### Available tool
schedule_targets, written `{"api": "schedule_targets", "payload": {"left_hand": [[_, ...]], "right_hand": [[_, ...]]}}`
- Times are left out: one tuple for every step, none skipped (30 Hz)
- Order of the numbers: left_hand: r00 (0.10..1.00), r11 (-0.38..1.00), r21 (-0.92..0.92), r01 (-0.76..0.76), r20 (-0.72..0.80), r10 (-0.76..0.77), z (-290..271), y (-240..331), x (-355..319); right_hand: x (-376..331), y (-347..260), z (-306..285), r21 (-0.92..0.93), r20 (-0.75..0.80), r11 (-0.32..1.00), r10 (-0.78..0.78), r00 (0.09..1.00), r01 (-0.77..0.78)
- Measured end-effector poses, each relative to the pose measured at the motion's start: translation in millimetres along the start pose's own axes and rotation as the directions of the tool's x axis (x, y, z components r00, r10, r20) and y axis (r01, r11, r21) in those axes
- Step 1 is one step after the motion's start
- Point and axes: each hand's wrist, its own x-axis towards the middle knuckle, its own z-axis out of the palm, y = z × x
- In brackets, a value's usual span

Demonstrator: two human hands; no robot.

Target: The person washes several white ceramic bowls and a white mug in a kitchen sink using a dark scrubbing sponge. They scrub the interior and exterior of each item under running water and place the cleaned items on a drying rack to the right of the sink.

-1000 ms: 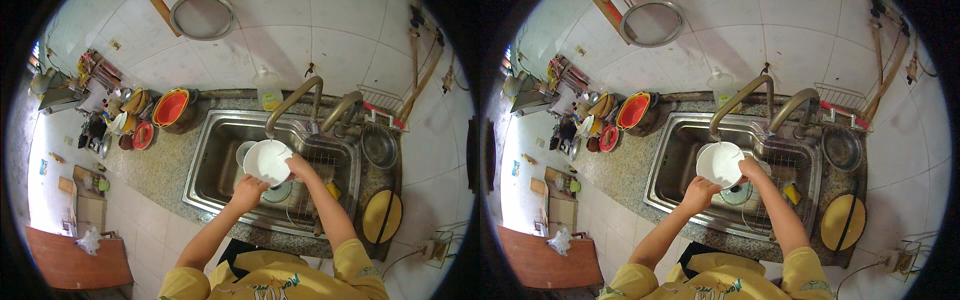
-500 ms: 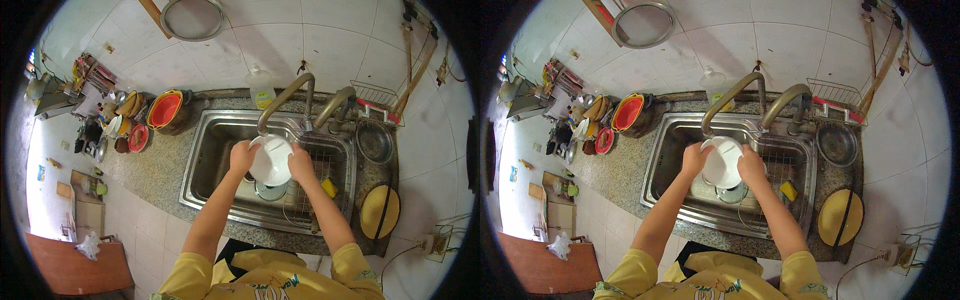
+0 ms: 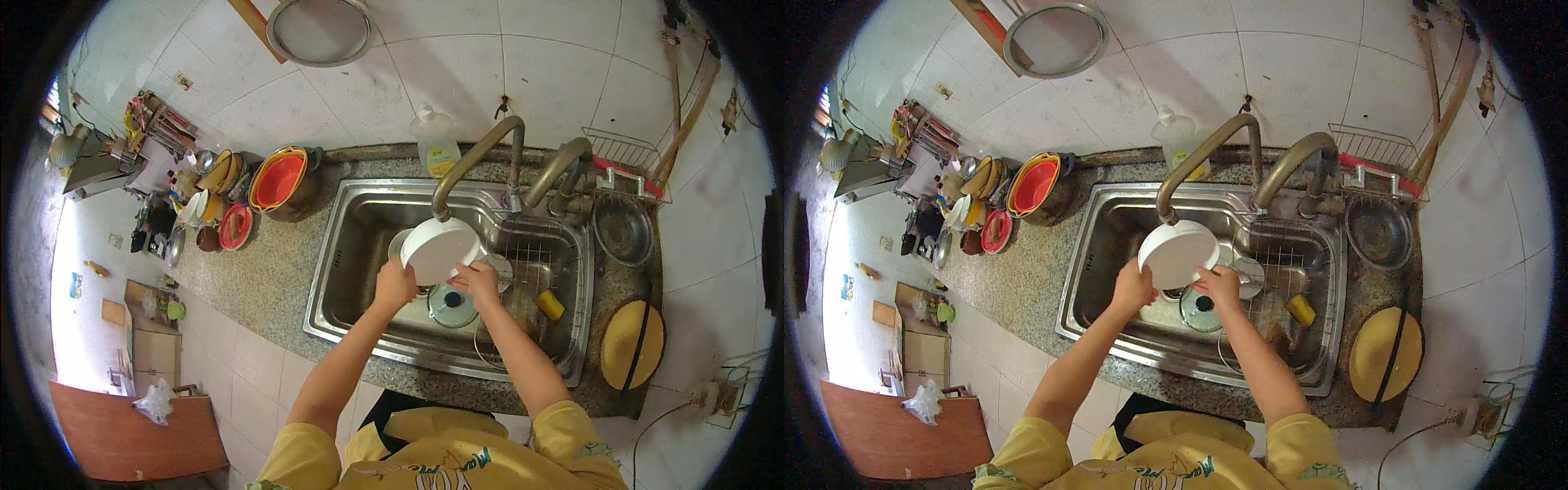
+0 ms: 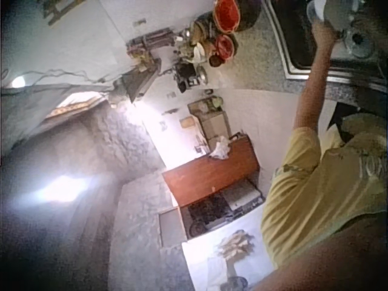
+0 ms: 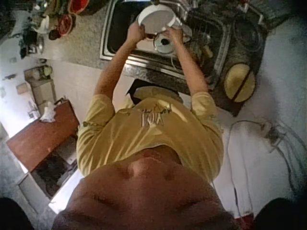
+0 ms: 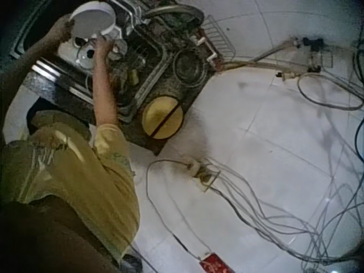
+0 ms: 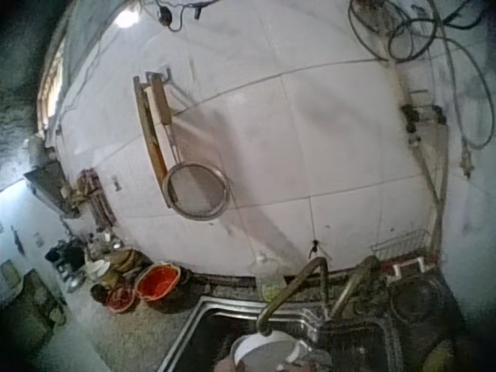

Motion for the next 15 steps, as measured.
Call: {"api": "schedule_targets", "payload": {"left_hand": [[0.999,0.997,0.065,-0.037,0.004,0.037,-12.4,13.2,-4.3],[0.997,0.989,0.129,-0.073,0.005,0.073,-24.0,25.7,-8.8],[0.992,0.971,0.206,-0.12,-0.02,0.126,-35.5,37.5,-14.6],[0.982,0.946,0.279,-0.166,-0.04,0.185,-45.7,48.7,-18.9],[0.968,0.913,0.35,-0.209,-0.057,0.243,-52.2,52.2,-19.2],[0.964,0.878,0.426,-0.217,-0.046,0.261,-57.4,48.8,-15.7],[0.946,0.855,0.453,-0.251,-0.074,0.317,-63.5,46.7,-13.7],[0.923,0.83,0.481,-0.282,-0.1,0.372,-71.4,46.3,-12.5],[0.896,0.802,0.51,-0.31,-0.125,0.425,-78.9,44.3,-10.3],[0.841,0.781,0.502,-0.371,-0.174,0.512,-85.8,39.9,-6.1],[0.848,0.817,0.444,-0.369,-0.2,0.491,-90.7,34.2,-0.2],[0.847,0.825,0.423,-0.374,-0.208,0.49,-98.1,30.4,1.4],[0.846,0.833,0.405,-0.378,-0.215,0.488,-108.2,26.5,2.9],[0.854,0.844,0.4,-0.359,-0.225,0.47,-116.1,11.3,9.8],[0.861,0.855,0.393,-0.338,-0.238,0.45,-122.4,-9.7,19.7]], "right_hand": [[1.7,5.6,-2.9,-0.024,0.005,1.0,0.009,1.0,-0.009],[3.4,9.3,-3.4,-0.001,0.01,1.0,-0.006,1.0,0.006],[4.6,11.5,-1.1,0.023,0.003,0.999,-0.026,1.0,0.026],[6.3,12.6,1.2,0.044,-0.008,0.998,-0.049,0.999,0.05],[6.2,11.5,5.5,0.065,-0.02,0.995,-0.073,0.997,0.074],[5.2,7.9,9.9,0.066,-0.065,0.991,-0.115,0.991,0.119],[-0.2,-1.6,17.2,0.062,-0.11,0.985,-0.154,0.982,0.161],[-2.9,-7.1,23.2,0.057,-0.154,0.977,-0.193,0.969,0.203],[-1.9,-8.0,24.7,0.033,-0.172,0.977,-0.204,0.964,0.213],[0.4,-9.3,24.0,0.011,-0.189,0.974,-0.218,0.957,0.225],[3.3,-10.0,23.3,-0.011,-0.206,0.972,-0.233,0.951,0.235],[11.1,-0.7,20.6,-0.045,-0.237,0.976,-0.22,0.946,0.215],[18.6,10.7,21.1,-0.045,-0.24,0.986,-0.165,0.957,0.159],[26.7,25.3,24.8,-0.043,-0.24,0.994,-0.109,0.965,0.102],[34.4,40.2,28.4,-0.043,-0.237,0.998,-0.053,0.97,0.044]]}}
